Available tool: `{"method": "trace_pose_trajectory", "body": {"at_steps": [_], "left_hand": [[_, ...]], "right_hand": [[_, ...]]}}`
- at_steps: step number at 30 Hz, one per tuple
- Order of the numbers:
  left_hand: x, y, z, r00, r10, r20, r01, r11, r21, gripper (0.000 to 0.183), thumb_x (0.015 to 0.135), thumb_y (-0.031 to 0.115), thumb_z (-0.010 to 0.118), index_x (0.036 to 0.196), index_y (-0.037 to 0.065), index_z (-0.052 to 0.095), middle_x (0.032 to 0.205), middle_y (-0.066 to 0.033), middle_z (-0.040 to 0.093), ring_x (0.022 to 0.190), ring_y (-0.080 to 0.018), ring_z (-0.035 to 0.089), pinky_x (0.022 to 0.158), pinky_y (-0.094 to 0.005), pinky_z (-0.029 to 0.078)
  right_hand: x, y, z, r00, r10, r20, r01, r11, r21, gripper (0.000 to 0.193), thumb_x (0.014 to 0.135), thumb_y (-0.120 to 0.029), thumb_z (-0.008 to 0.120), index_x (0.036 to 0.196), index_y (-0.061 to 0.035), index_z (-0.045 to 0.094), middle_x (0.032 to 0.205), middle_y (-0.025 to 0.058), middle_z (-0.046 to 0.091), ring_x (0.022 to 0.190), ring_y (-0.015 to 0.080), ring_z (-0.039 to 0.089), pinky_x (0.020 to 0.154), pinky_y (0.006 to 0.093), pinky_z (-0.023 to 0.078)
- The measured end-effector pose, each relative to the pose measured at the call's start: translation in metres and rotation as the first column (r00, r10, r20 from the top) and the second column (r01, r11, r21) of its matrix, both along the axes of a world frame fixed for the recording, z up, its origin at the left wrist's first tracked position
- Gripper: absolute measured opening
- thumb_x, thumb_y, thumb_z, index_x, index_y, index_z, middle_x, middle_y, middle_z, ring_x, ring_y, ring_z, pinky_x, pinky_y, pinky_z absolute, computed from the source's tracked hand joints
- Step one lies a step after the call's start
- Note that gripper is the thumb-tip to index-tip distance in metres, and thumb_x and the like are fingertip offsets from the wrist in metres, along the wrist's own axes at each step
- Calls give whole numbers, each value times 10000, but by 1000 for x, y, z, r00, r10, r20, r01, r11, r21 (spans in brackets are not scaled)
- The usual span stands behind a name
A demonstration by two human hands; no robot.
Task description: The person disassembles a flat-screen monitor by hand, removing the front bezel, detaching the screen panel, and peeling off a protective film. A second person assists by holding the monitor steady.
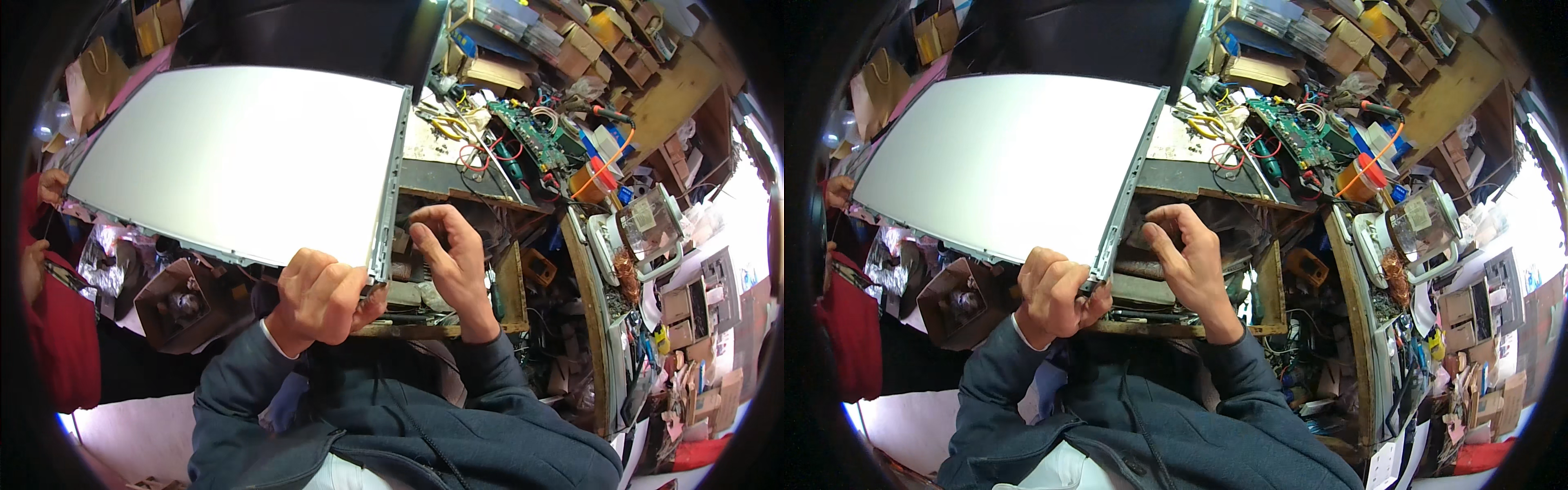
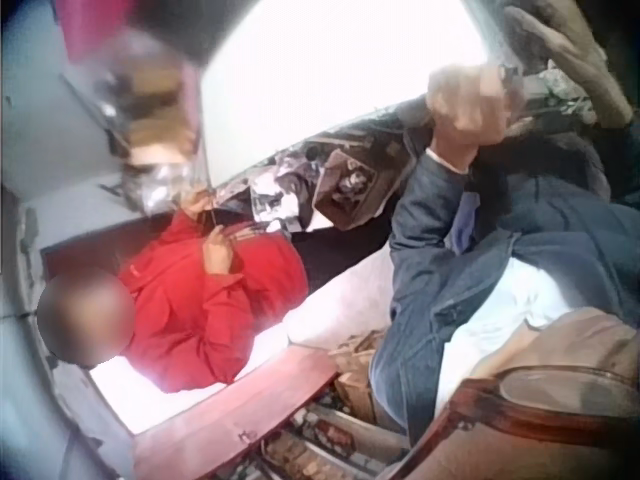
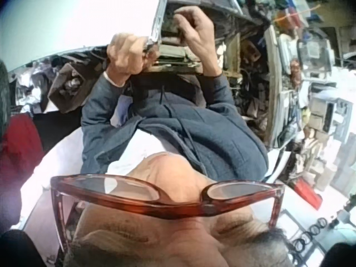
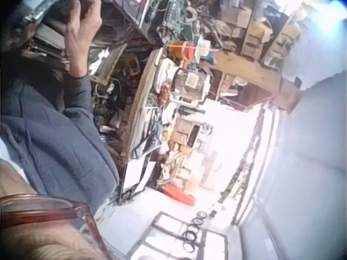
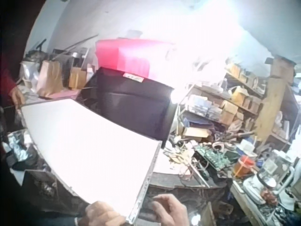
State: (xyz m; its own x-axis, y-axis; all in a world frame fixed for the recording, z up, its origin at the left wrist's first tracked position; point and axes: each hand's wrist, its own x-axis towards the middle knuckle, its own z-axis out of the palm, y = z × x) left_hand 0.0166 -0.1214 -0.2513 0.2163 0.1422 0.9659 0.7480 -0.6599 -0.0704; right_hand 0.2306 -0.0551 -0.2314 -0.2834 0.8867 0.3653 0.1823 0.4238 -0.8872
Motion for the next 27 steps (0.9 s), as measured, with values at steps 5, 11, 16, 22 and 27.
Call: {"method": "trace_pose_trajectory", "body": {"at_steps": [5, 11, 16, 22, 27], "left_hand": [[-2, -2, 0, 999, -35, 22, 37, 994, -101, 329, 973, 175, 775, 1161, 31, 546, 838, -83, 614, 645, -270, 562, 565, -397, 439], [-3, 1, 6, 999, -30, -14, 29, 997, -66, 290, 1000, 160, 765, 1122, 10, 549, 817, -91, 622, 607, -233, 573, 531, -366, 427], [-4, -1, -3, 1000, 9, -12, -9, 998, -62, 297, 1002, 214, 774, 1105, 20, 574, 917, -114, 682, 658, -232, 593, 573, -366, 444], [0, -7, 5, 972, 206, -112, -219, 968, -119, 399, 976, 425, 779, 1048, 38, 715, 1200, -142, 771, 1059, -286, 681, 979, -433, 507], [-4, 4, 2, 955, 155, -252, -181, 980, -83, 269, 910, 252, 851, 1051, 31, 790, 1121, -118, 789, 1188, -284, 728, 1098, -463, 547]], "right_hand": [[-14, 28, 1, 999, -49, 24, 48, 998, 47, 215, 1030, -98, 717, 1201, 23, 671, 861, 28, 696, 767, 58, 598, 697, 233, 496], [-24, 39, 16, 993, 32, 111, -66, 947, 316, 383, 987, -7, 687, 1367, -53, 672, 889, 63, 690, 712, 123, 631, 657, 276, 517], [-18, 53, 35, 825, -263, 500, -341, 475, 812, 421, 827, -11, 751, 1243, -69, 719, 1026, 95, 695, 814, 193, 718, 679, 316, 595], [-22, 57, 47, 739, -461, 491, -429, 240, 871, 269, 885, -115, 720, 1132, -9, 715, 1106, 106, 721, 767, 146, 686, 617, 278, 541], [-32, 56, 28, 790, -457, 409, -344, 222, 912, 285, 873, -96, 727, 1135, 14, 736, 1117, 146, 764, 738, 156, 710, 597, 281, 522]]}}
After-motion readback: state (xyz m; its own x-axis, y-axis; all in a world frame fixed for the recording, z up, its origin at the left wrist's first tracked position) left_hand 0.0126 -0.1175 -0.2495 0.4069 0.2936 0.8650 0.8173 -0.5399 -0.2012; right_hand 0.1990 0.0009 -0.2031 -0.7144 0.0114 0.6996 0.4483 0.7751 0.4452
